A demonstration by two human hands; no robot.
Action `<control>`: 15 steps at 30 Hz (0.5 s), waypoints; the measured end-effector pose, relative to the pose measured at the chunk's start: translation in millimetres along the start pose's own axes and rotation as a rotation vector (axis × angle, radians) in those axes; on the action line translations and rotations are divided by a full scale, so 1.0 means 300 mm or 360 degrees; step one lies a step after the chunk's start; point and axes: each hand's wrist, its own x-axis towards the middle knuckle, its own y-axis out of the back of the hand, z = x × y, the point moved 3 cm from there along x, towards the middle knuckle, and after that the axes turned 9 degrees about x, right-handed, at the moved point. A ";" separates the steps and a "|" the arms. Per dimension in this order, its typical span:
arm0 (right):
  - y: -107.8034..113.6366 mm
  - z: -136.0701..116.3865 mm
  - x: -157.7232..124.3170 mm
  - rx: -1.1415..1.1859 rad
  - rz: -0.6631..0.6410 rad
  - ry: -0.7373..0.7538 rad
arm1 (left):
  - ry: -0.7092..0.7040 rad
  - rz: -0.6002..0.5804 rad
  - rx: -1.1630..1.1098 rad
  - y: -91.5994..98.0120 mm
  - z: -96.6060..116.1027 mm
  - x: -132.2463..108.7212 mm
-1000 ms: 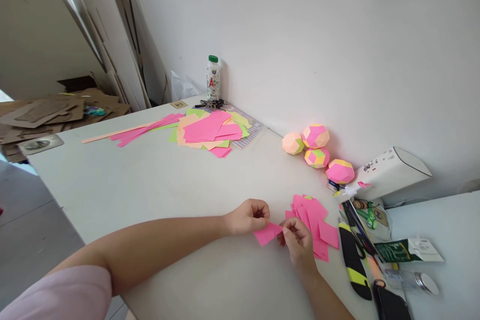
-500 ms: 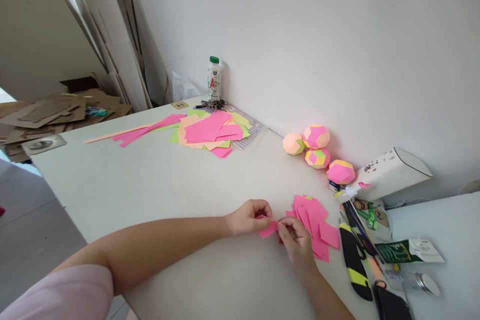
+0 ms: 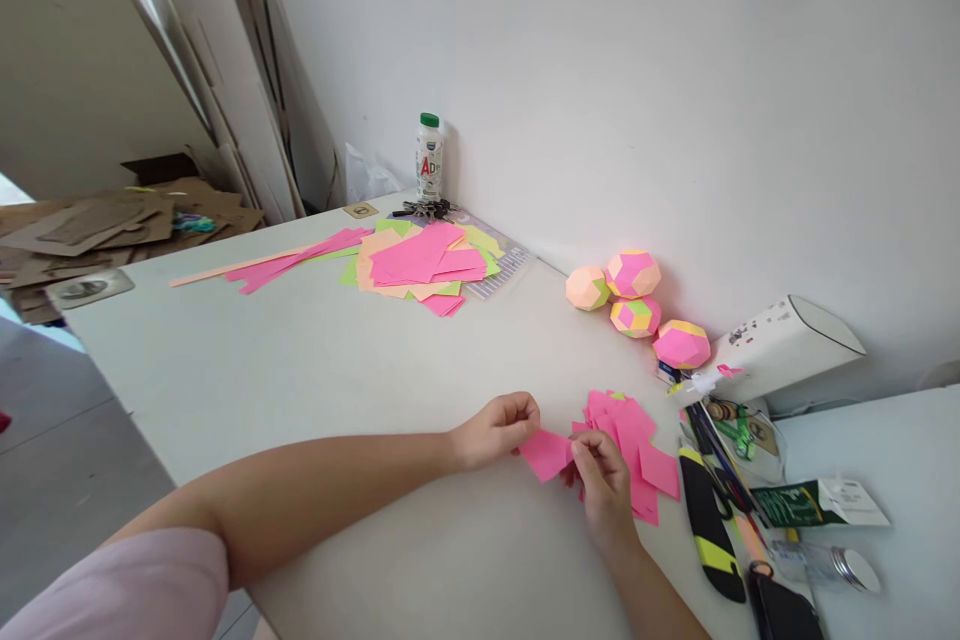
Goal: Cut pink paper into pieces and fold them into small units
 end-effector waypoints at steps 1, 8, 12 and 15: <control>0.000 0.000 0.000 -0.0014 0.0011 -0.0007 | 0.0015 0.0018 -0.0033 0.001 -0.001 0.001; -0.002 0.004 0.005 -0.0035 0.0009 -0.0002 | 0.0069 0.0052 -0.0020 -0.003 -0.006 0.005; -0.004 0.008 0.009 -0.0046 -0.0011 0.0004 | 0.0067 0.0040 -0.0095 -0.005 -0.011 0.010; -0.003 0.011 0.009 -0.0063 0.0020 -0.0020 | 0.0015 0.0043 -0.0120 -0.002 -0.018 0.014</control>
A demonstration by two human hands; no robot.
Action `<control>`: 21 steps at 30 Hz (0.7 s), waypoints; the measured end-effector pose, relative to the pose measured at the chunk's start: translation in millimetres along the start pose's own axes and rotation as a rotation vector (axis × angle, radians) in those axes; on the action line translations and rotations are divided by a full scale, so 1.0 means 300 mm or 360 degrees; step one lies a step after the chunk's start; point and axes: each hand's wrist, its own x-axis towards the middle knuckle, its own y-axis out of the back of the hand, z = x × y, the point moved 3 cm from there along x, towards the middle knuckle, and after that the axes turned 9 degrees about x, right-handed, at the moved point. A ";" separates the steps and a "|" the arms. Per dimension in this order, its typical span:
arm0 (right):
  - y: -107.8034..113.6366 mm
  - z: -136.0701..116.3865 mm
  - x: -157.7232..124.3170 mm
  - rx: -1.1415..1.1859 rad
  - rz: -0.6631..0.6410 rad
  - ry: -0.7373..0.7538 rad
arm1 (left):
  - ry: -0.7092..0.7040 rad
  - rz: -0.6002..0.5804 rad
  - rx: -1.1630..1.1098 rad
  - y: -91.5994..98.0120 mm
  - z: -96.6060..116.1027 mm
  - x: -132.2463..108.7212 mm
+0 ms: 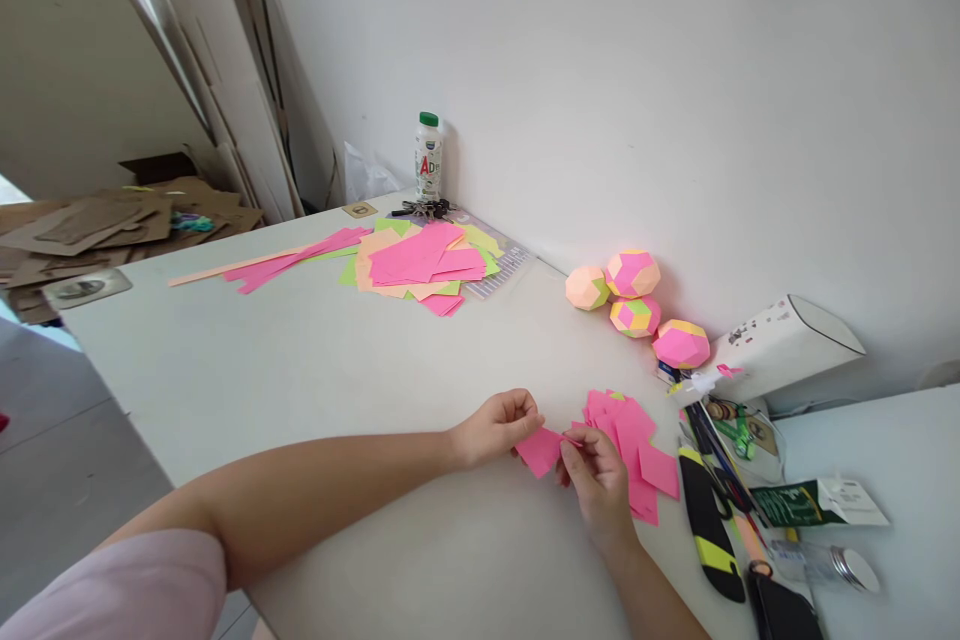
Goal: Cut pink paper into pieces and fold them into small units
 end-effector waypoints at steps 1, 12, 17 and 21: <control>0.001 0.001 -0.001 -0.0007 0.0007 -0.0010 | -0.0019 0.0007 -0.0005 0.001 -0.002 0.001; 0.004 0.002 -0.008 -0.0073 0.0070 -0.0163 | -0.0123 -0.0042 -0.0145 -0.001 -0.025 0.017; -0.004 -0.011 -0.002 -0.0162 0.0034 -0.0089 | -0.0135 -0.0115 0.0179 0.002 -0.021 0.005; -0.012 -0.012 -0.002 -0.0183 -0.0040 -0.0050 | -0.0128 -0.0227 0.0240 -0.007 -0.018 0.000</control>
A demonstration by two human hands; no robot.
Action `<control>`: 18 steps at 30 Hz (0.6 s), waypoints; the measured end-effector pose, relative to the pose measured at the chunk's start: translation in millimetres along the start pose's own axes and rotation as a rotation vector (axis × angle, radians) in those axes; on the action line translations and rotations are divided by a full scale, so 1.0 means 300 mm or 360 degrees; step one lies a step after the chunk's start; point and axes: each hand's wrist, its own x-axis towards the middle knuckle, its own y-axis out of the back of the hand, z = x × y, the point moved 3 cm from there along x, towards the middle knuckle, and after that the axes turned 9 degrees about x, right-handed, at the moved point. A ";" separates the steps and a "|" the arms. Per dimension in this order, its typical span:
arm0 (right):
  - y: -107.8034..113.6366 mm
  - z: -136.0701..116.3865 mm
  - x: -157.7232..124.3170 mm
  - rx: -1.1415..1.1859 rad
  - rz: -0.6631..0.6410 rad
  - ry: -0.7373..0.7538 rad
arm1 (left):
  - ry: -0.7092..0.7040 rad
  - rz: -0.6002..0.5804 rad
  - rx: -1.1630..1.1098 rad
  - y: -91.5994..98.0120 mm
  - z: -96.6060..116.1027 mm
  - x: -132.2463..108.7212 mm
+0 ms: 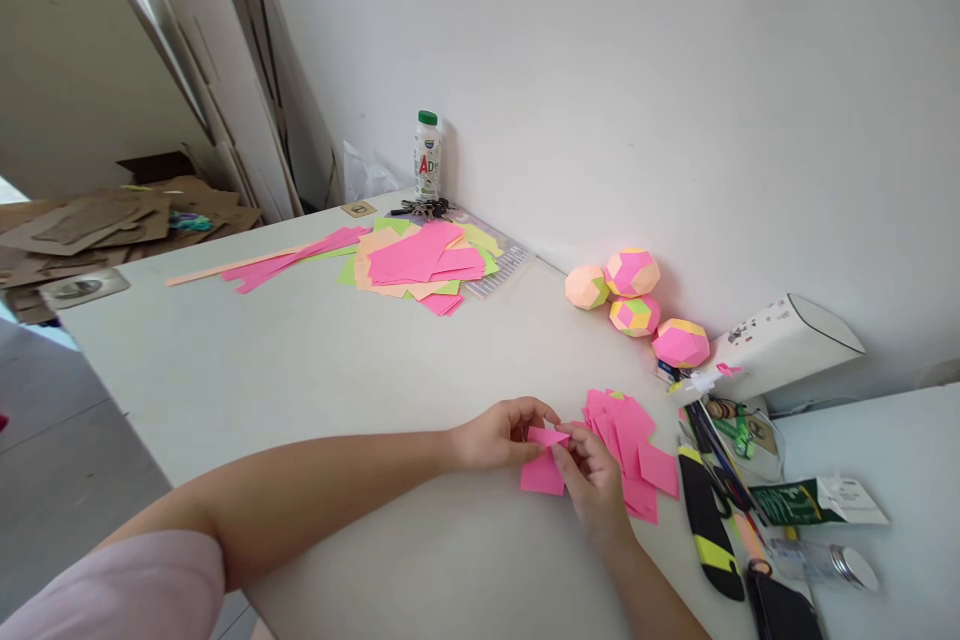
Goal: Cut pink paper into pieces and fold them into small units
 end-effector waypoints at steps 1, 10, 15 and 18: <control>-0.001 0.000 0.000 0.0007 -0.0006 0.0000 | -0.0005 0.0007 0.0000 0.000 0.000 0.001; -0.003 0.013 -0.003 0.0013 -0.0065 -0.0065 | -0.0032 0.0258 -0.0131 0.018 0.001 0.011; -0.002 0.010 -0.006 -0.0007 -0.0062 -0.0047 | 0.0083 0.0172 -0.0184 0.006 0.010 0.005; -0.006 0.000 -0.006 0.0019 -0.0075 -0.0063 | 0.0122 0.0077 -0.0231 -0.004 0.021 -0.002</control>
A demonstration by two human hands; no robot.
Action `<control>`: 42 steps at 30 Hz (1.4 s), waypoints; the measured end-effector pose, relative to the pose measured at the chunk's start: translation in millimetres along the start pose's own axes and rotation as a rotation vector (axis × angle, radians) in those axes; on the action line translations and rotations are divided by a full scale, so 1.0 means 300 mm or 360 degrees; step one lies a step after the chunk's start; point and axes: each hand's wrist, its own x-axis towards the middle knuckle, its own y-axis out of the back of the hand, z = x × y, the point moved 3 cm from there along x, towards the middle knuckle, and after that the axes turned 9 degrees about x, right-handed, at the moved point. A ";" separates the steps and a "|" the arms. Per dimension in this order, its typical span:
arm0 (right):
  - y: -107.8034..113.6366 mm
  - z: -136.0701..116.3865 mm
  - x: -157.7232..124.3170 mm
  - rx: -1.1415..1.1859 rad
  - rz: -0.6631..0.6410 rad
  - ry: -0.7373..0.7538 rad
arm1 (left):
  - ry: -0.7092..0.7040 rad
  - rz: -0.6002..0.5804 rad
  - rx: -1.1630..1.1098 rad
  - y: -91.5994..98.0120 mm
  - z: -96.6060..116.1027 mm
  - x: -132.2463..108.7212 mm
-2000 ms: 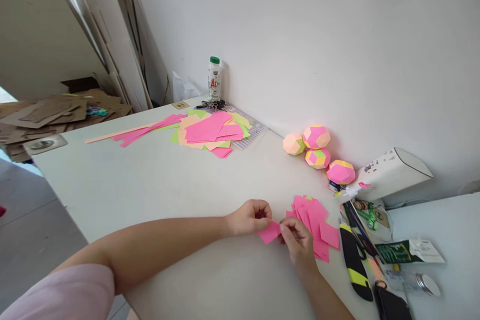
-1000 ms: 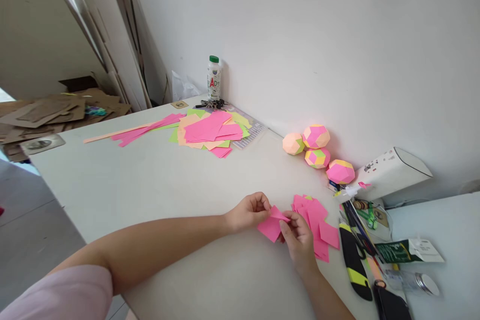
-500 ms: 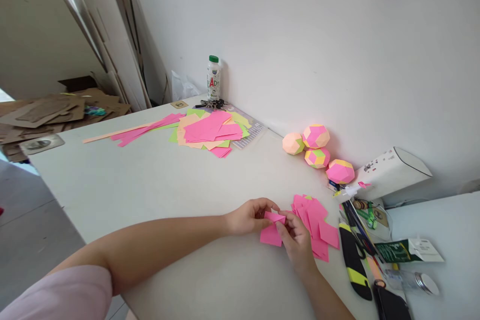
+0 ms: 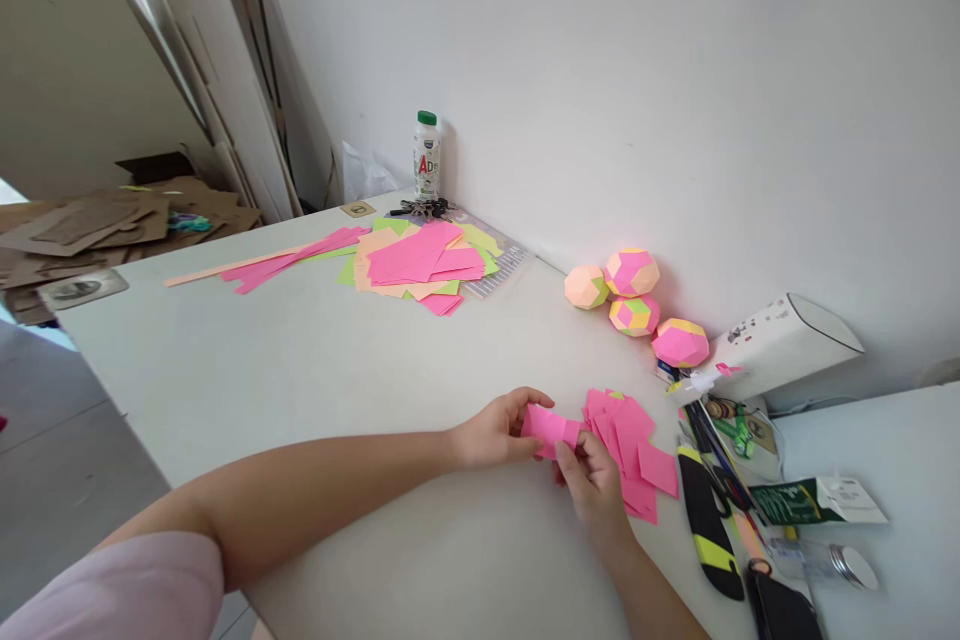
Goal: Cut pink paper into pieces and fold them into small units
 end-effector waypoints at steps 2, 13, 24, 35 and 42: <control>-0.001 -0.006 0.000 0.0015 0.0006 -0.0007 | 0.0002 -0.0028 0.0051 -0.002 0.002 -0.004; 0.004 0.015 0.000 0.0021 -0.0083 0.0012 | -0.0091 -0.0051 0.0200 -0.009 0.011 -0.013; 0.004 0.016 -0.002 -0.0024 -0.0029 -0.0031 | -0.0165 -0.0078 0.0501 -0.002 0.000 -0.017; 0.003 -0.002 -0.002 -0.0098 0.0031 0.0086 | -0.0193 0.0089 0.0426 0.014 -0.026 -0.002; 0.008 0.000 -0.001 -0.0102 0.0044 0.0150 | -0.0143 0.0106 0.0525 0.012 -0.017 -0.003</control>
